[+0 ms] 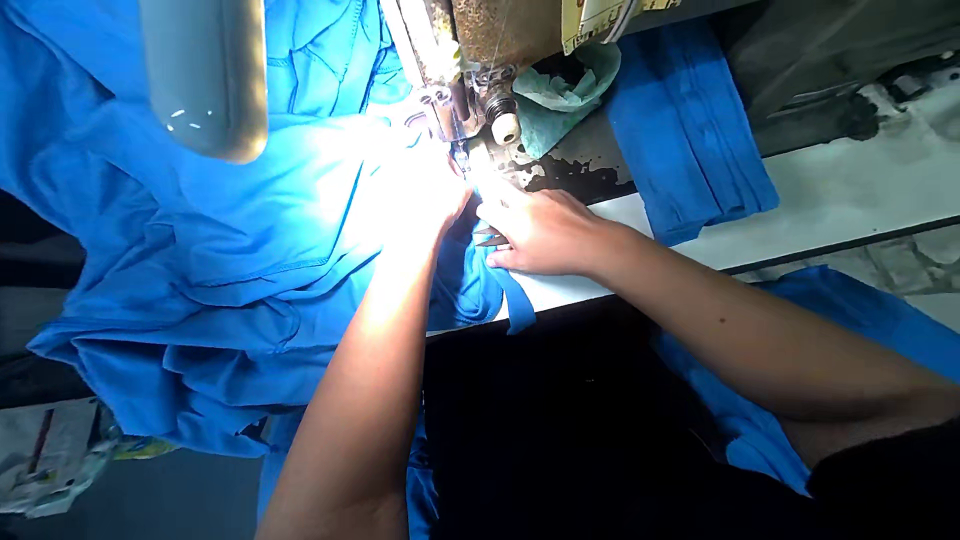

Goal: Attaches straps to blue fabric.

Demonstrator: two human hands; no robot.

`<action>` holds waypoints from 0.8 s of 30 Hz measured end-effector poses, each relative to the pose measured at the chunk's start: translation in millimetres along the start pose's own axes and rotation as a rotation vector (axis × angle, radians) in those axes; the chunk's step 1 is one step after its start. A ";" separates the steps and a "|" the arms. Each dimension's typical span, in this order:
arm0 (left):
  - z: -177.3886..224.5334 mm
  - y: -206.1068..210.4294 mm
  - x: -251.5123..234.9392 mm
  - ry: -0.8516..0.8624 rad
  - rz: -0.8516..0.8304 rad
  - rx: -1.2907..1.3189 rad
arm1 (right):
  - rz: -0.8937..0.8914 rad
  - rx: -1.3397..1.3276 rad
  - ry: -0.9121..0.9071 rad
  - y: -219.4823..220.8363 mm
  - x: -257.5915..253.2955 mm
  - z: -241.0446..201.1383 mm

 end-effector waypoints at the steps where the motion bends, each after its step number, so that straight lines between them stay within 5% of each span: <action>1: 1.4 -0.1 3.0 -0.007 0.027 -0.002 | 0.011 0.021 -0.054 0.1 -2.4 2.7; 11: 6.6 9.8 22.7 -0.020 0.135 0.149 | 0.050 0.204 -0.189 -2.1 -6.0 5.9; 18: -12.8 37.1 38.2 0.493 0.480 0.069 | 0.023 0.248 -0.159 -0.8 -6.6 3.8; 24: -17.1 32.0 21.2 0.498 0.443 0.074 | 0.121 0.132 -0.079 4.8 -14.1 11.9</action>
Point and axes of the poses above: each hand's wrist, its own x-axis away from the middle knuckle, its own y-axis out of the palm, z = x × y, the point moved 5 cm from there along -x, towards the middle knuckle, and after that the axes turned 7 degrees about y, right-handed, at the moved point
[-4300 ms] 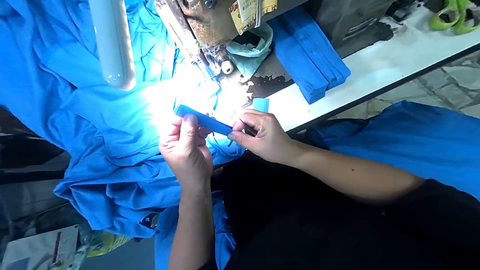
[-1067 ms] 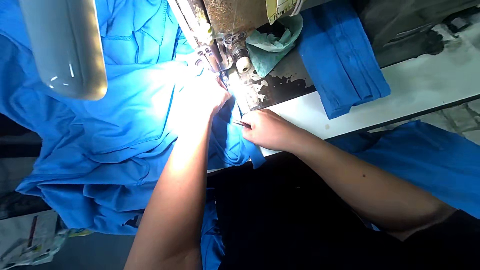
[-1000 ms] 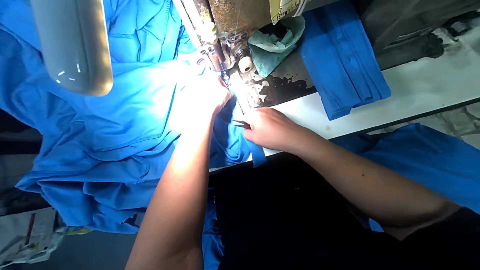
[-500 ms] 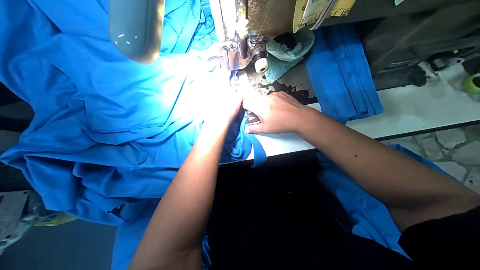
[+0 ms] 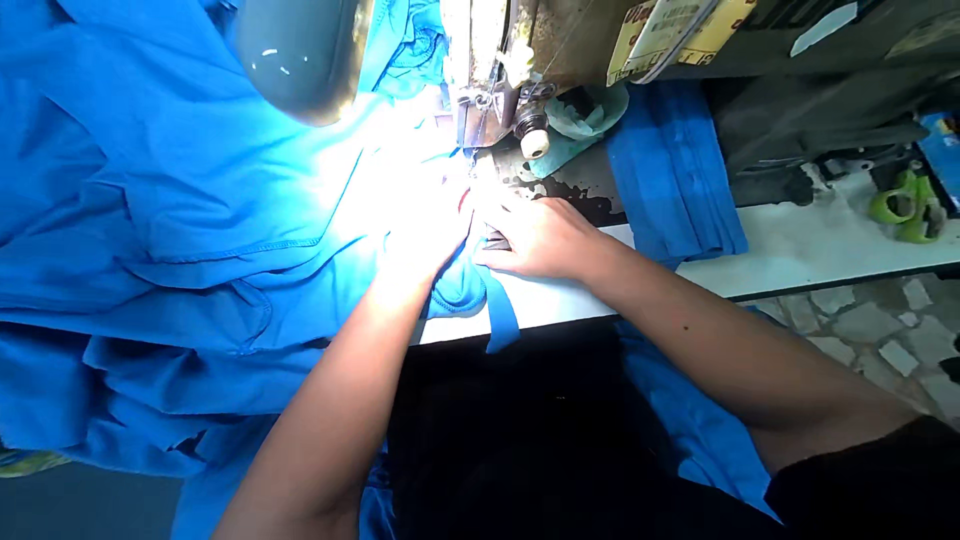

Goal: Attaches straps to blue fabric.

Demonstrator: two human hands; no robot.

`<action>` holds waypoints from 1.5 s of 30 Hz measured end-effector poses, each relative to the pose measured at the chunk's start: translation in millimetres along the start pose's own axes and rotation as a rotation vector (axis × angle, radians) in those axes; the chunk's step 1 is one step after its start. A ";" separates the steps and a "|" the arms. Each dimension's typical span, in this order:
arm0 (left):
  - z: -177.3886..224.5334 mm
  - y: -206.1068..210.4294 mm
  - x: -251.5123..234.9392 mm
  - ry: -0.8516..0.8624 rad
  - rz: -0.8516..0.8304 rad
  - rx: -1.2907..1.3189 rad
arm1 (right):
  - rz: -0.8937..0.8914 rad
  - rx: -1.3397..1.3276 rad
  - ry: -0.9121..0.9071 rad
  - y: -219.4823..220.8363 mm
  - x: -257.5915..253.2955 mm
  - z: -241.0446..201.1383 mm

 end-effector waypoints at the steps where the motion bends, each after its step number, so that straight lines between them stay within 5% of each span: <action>1: -1.9 -0.1 -1.8 -0.001 -0.011 -0.003 | -0.003 -0.016 0.030 0.7 -0.9 0.7; 18: -8.1 -0.9 -9.4 0.049 0.019 -0.017 | -0.066 -0.122 0.209 -2.7 4.5 1.6; 24: -7.4 -4.3 -10.9 0.017 -0.066 0.041 | 0.540 -0.178 0.155 -53.3 101.7 28.8; 28: -6.9 -5.0 -8.4 0.035 -0.113 -0.043 | 0.897 0.018 0.535 -76.8 165.4 125.8; 33: -22.7 7.9 0.8 0.155 -0.024 -0.281 | 0.864 0.087 0.753 -36.1 180.7 189.2; 42: -7.7 -3.3 -1.3 0.133 -0.065 -0.138 | 0.927 0.081 0.695 -29.4 182.5 191.4; 45: -8.4 -3.6 -2.5 0.100 -0.116 -0.112 | 0.762 0.093 0.826 -32.3 176.4 185.8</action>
Point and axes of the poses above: each hand's wrist, its own x-axis away from the middle knuckle, its own y-axis out of the palm, z = x × y, the point moved 5 cm from there along -x, towards the middle knuckle, and after that the axes turned 7 degrees about y, right-handed, at the moved point
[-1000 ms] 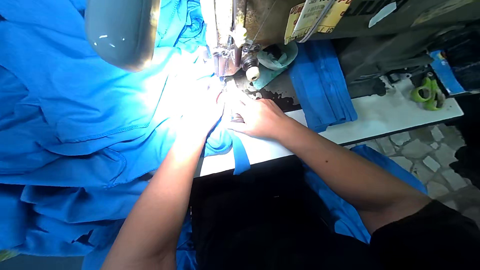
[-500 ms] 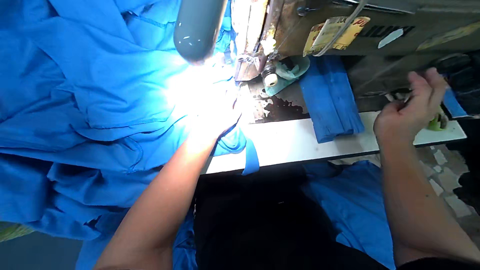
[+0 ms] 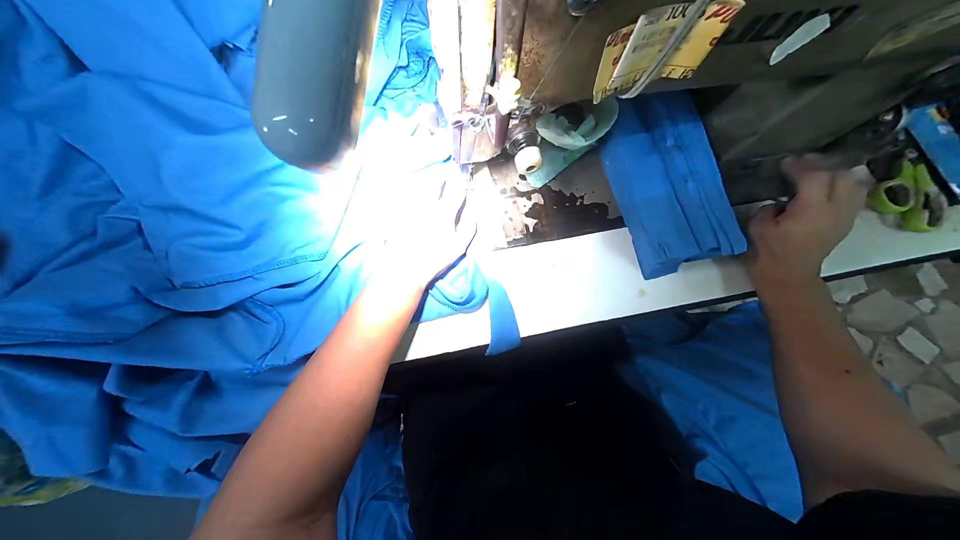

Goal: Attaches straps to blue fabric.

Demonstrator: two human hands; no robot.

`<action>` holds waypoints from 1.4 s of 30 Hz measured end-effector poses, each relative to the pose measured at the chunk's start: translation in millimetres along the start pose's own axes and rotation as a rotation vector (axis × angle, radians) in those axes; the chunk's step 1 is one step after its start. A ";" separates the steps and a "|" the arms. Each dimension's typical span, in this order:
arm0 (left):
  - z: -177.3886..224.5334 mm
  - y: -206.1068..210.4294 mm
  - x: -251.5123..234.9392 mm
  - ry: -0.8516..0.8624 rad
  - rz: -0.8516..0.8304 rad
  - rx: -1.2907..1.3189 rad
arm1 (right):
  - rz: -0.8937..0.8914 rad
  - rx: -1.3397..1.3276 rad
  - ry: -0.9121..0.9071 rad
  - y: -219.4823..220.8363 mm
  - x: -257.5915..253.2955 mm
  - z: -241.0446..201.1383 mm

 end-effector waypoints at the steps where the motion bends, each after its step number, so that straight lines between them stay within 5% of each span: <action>1: 0.2 -0.3 -0.1 -0.022 -0.036 0.022 | -0.128 0.053 0.066 1.3 -2.9 -4.3; 4: 0.2 0.3 1.5 -0.026 -0.055 0.029 | -0.221 0.067 0.117 -8.6 -9.9 -9.9; 8: 0.6 0.3 1.7 -0.005 -0.005 0.026 | -0.007 -0.164 0.058 -39.6 -6.4 -15.1; 13: -3.1 -1.0 -2.3 0.020 0.021 0.017 | 0.159 -0.474 -0.267 -66.2 31.1 -62.1; 19: 0.2 -4.0 -4.1 0.055 0.105 -0.076 | -0.405 -0.573 -0.645 -32.5 130.8 -183.2; 23: 5.5 -9.5 6.1 -0.036 -0.112 -0.106 | -0.711 -0.486 -0.896 -8.8 181.8 -230.7; 25: 18.1 -23.8 27.7 -0.034 -0.259 0.049 | -0.872 -0.345 -0.804 -6.1 167.9 -218.9; 30: 21.0 -47.4 88.8 0.160 -0.245 0.034 | -1.009 -0.120 -0.373 -14.4 86.7 -191.9; 36: 51.0 -118.4 51.2 -0.009 -0.453 0.172 | -0.838 -0.669 -0.568 8.5 68.2 -267.5; 42: 22.5 -170.2 30.5 -0.119 -0.641 -0.598 | -0.988 -0.574 -0.540 13.7 76.9 -278.5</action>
Point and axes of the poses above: each hand's wrist, its own x-axis away from the middle knuckle, its own y-axis out of the palm, z = x × y, the point moved 5 cm from there along -x, towards the middle knuckle, and after that the axes turned 7 degrees about y, right-handed, at the moved point
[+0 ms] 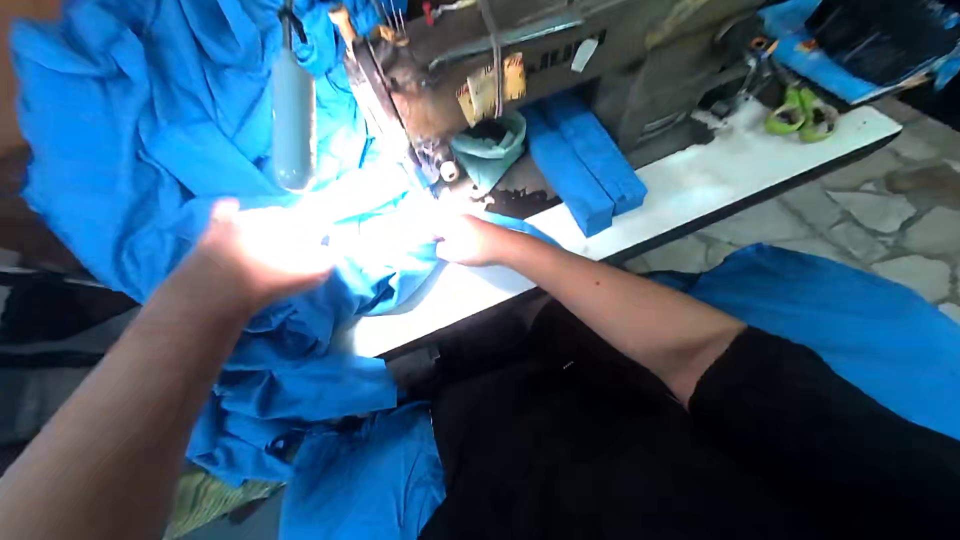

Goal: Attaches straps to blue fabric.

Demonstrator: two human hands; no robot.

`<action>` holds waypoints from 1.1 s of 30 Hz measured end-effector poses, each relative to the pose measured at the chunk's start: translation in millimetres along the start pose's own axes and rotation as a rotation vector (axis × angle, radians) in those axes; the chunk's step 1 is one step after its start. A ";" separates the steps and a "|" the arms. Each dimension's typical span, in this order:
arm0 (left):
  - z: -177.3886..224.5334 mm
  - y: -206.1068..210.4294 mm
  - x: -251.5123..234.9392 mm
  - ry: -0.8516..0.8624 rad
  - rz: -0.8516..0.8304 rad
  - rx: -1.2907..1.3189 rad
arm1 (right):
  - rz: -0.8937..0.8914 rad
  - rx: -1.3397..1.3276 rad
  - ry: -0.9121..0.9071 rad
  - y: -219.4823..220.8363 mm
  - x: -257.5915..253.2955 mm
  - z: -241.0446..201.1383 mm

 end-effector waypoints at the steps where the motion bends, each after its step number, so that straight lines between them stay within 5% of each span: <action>1: 0.2 -4.0 3.4 0.021 0.026 0.001 | 0.042 -0.008 -0.002 -1.1 5.0 1.8; 5: 57.5 -19.5 29.5 0.537 0.276 0.456 | 0.328 -0.324 -0.211 18.1 59.6 0.2; 9: 107.4 30.9 9.6 0.805 0.168 0.834 | 0.443 -0.145 -0.346 54.7 98.6 13.2; 12: 102.2 73.5 -24.8 0.655 0.174 0.923 | 0.383 0.041 -0.230 73.8 104.1 30.5; 17: 55.7 92.7 -72.5 0.165 0.205 0.467 | 0.404 0.153 -0.253 82.0 94.6 29.4; 22: 68.7 88.6 -83.1 0.277 0.323 0.449 | 0.384 0.167 -0.269 80.4 94.4 26.9; 28: 67.4 93.1 -112.0 -0.004 0.217 0.345 | 0.389 0.179 -0.244 81.3 90.5 27.2; 33: 103.5 117.5 -66.4 0.230 0.473 0.485 | 0.399 0.190 -0.256 84.5 107.0 32.4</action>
Point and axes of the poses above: each hand's wrist, its own x-axis away from the middle knuckle, its own y-axis out of the palm, z = x × y, the point moved 5 cm from there along -x, towards the middle knuckle, and after that the axes turned 7 degrees about y, right-handed, at the moved point
